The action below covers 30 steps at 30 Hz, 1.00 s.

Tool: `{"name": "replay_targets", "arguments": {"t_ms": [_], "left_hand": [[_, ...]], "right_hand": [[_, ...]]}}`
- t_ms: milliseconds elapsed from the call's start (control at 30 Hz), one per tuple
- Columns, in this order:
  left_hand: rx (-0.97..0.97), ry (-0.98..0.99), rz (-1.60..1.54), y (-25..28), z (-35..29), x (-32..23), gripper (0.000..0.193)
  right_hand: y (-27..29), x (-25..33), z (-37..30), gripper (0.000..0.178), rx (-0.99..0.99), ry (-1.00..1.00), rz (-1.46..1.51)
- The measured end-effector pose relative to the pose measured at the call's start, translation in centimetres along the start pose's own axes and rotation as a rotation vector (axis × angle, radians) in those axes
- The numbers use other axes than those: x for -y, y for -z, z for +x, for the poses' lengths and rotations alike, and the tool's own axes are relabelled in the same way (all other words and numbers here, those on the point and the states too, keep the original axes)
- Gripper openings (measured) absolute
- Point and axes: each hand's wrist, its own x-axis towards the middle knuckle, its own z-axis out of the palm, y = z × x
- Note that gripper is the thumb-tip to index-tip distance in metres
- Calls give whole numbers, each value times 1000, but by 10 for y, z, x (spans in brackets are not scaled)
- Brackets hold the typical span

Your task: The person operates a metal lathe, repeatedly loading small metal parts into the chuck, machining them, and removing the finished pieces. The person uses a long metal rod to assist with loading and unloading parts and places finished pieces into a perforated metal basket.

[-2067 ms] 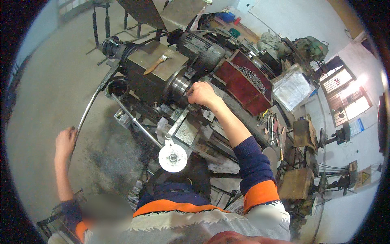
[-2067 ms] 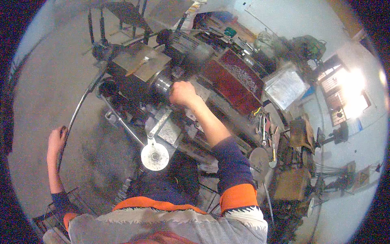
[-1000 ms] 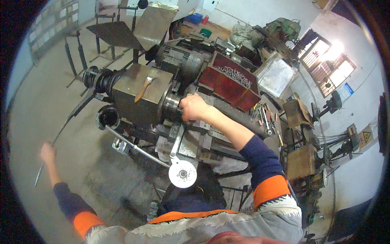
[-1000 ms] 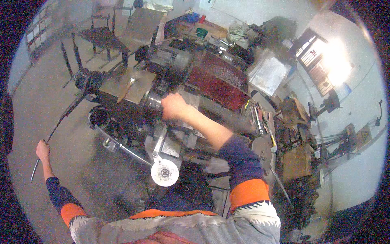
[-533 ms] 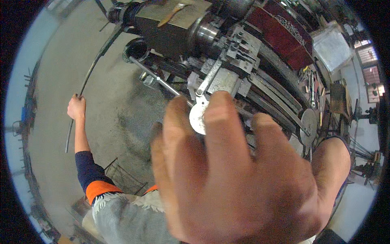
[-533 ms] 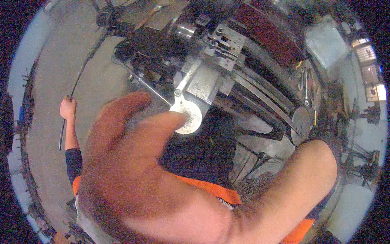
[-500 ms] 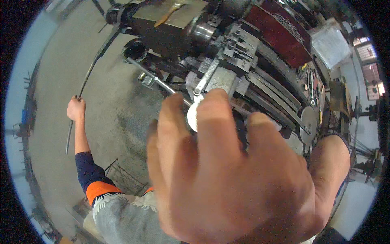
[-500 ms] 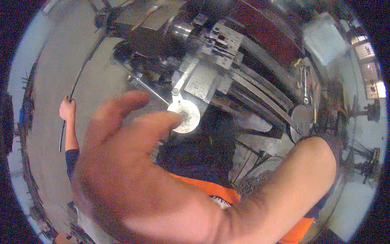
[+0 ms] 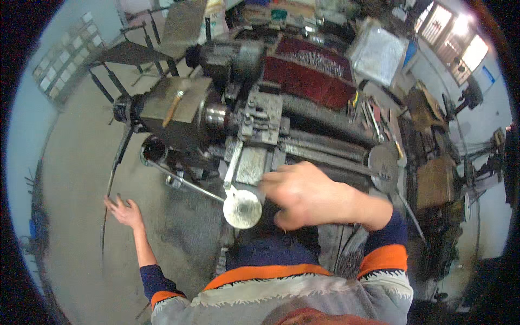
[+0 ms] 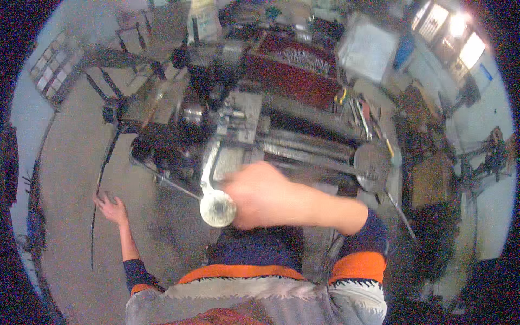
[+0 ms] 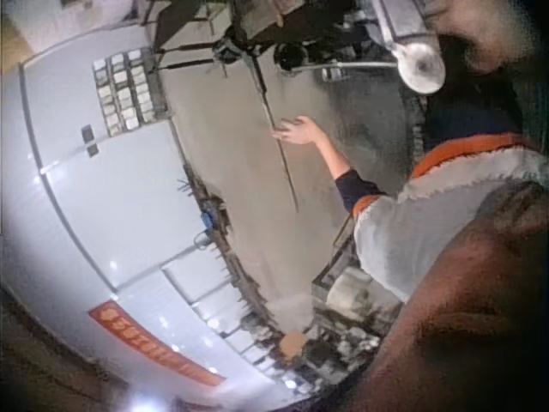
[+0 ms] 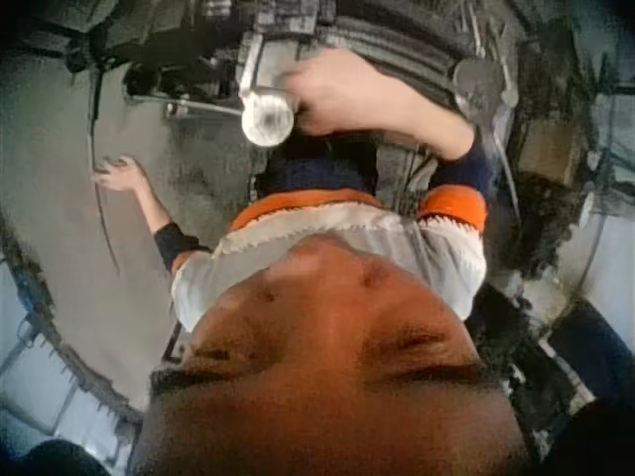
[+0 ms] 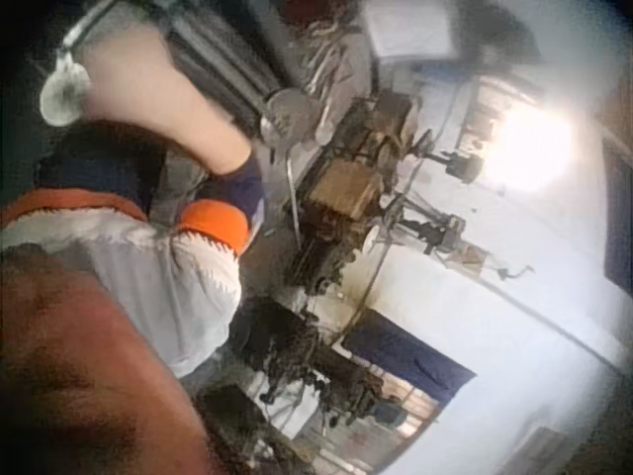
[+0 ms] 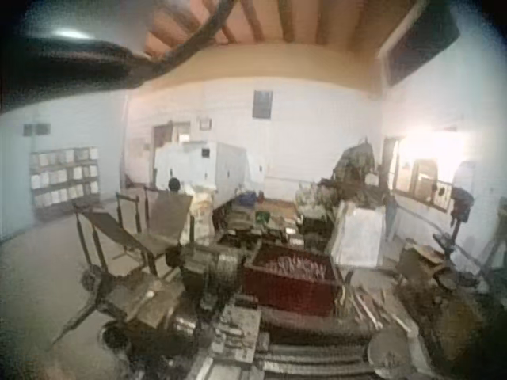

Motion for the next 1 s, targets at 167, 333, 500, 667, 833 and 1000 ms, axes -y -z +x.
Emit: {"name": "replay_targets", "arguments": {"t_ms": [167, 333, 500, 667, 833, 1000], "left_hand": [[815, 314, -522, -87, -79, -31, 49], [1103, 264, -524, -144, -89, -104, 38], [1083, -192, -133, -171, -51, -58, 24], [1076, 122, -254, -169, -72, -69, 31], [1207, 200, -512, -159, -74, -39, 42], [1185, 524, -965, -124, -48, -20, 35]], "right_hand": [[-83, -103, -75, 43, -304, -313, -9], [-128, -119, -167, 46, -335, -821, 216], [-134, -118, -206, 43, -332, -1000, 209], [-167, -167, -269, 40, -561, -1043, 80], [-187, -212, -347, 46, -682, -1439, -75], [-225, -253, -436, 76, -430, -1706, -60]]}}
